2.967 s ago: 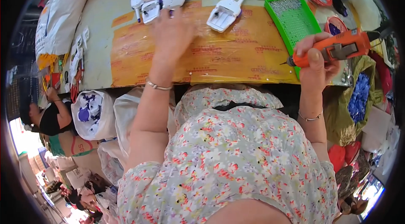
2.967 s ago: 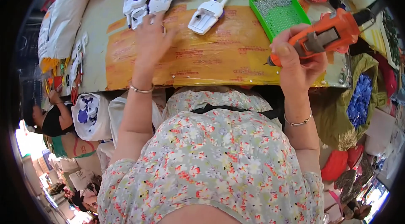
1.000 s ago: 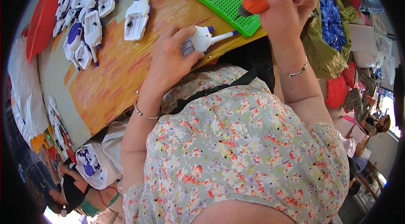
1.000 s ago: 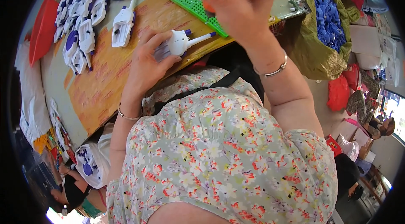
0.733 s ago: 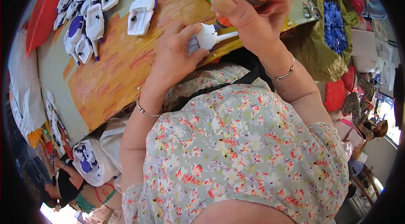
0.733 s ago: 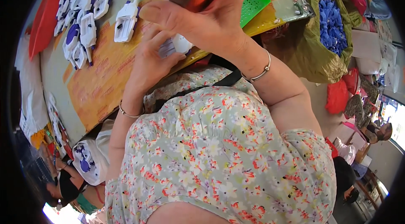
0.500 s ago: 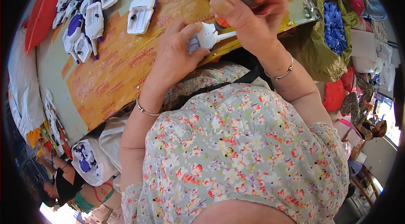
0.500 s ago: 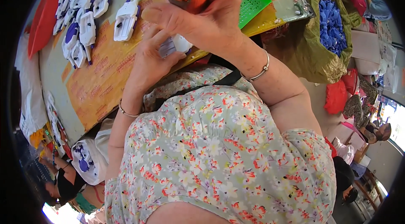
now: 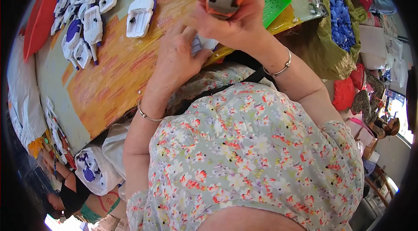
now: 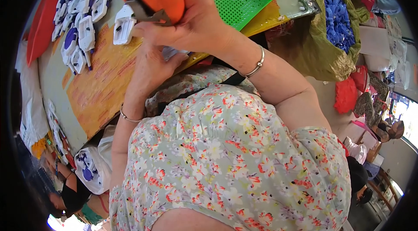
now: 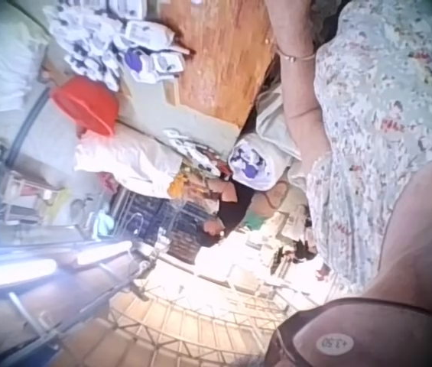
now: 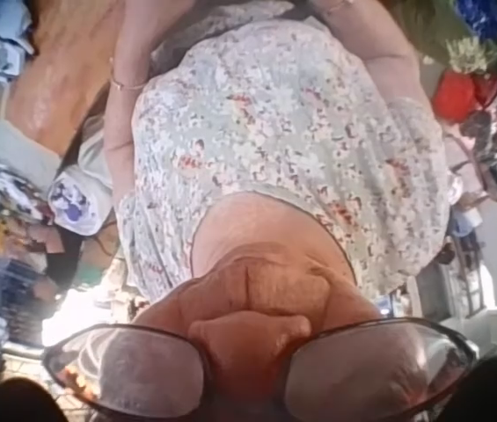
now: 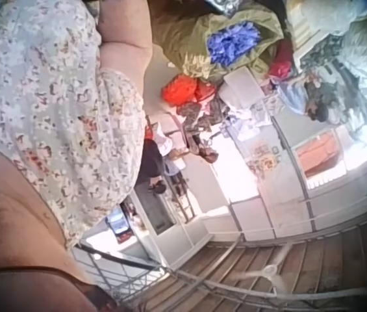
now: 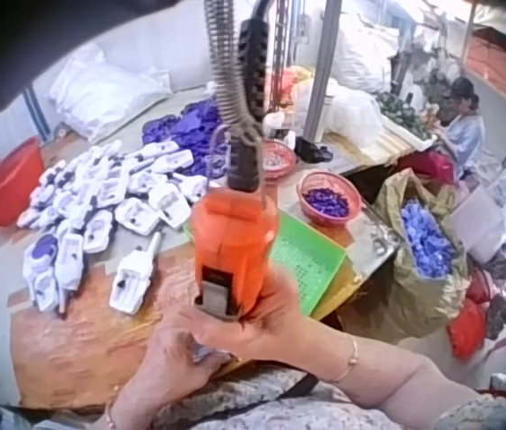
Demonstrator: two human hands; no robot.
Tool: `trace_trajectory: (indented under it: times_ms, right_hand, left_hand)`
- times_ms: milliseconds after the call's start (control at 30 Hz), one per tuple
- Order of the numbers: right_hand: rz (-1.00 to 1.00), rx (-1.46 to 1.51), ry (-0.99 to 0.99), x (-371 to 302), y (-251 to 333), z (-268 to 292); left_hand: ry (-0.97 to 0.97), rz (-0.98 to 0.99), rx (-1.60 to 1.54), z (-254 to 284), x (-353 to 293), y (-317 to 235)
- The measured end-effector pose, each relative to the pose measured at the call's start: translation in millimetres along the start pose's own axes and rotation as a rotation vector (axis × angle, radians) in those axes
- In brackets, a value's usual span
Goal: Assembling small plastic toy components and white shafts into housings using an electric screwdriver.
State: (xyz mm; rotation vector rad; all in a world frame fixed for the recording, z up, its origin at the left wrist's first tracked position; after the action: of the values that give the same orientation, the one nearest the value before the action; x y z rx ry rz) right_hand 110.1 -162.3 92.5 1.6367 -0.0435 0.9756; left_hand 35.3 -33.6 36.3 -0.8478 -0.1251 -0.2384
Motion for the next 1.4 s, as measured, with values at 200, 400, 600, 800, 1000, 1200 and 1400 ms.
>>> trace_trajectory:
  times_ms: [200,400,600,800,1000,1200,1400]
  right_hand:
    - [0.006,0.019,-0.106,-5.8,-2.2,0.6]
    - [0.009,0.246,-0.250,-1.7,34.1,15.8]
    - [-0.071,0.043,-0.368,0.8,25.7,80.4]
    - [0.180,0.216,-0.239,-16.5,1.0,97.5]
    - [-0.070,-0.018,-0.376,-24.1,4.8,94.5]
    - [-0.070,-0.008,-0.371,-24.8,4.9,92.9]
    - [-0.074,-0.040,-0.374,-26.2,11.8,90.6]
  left_hand:
    - [0.054,-0.114,0.245,1.2,7.1,-3.1]
    - [0.041,0.128,0.373,12.3,2.4,-11.5]
    - [0.145,0.446,0.536,33.1,-3.3,2.0]
    - [0.061,0.040,0.417,37.9,-13.8,-8.4]
    - [0.164,-0.053,0.318,29.6,-10.2,-7.6]
    - [0.202,0.187,0.284,27.6,-11.8,-8.1]
    - [0.074,0.034,0.402,26.1,-12.7,-11.5]
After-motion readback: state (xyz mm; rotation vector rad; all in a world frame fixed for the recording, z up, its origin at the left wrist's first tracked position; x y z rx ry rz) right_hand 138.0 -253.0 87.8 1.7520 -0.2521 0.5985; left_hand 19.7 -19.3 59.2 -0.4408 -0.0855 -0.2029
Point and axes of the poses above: each hand's wrist, its own x-axis towards the middle knuckle, its own z-axis out of the back of the hand, y = z × x, the point moved 4 cm from there along x, towards the middle knuckle, and after that the axes turned 4 degrees about y, right-handed, at the moved point
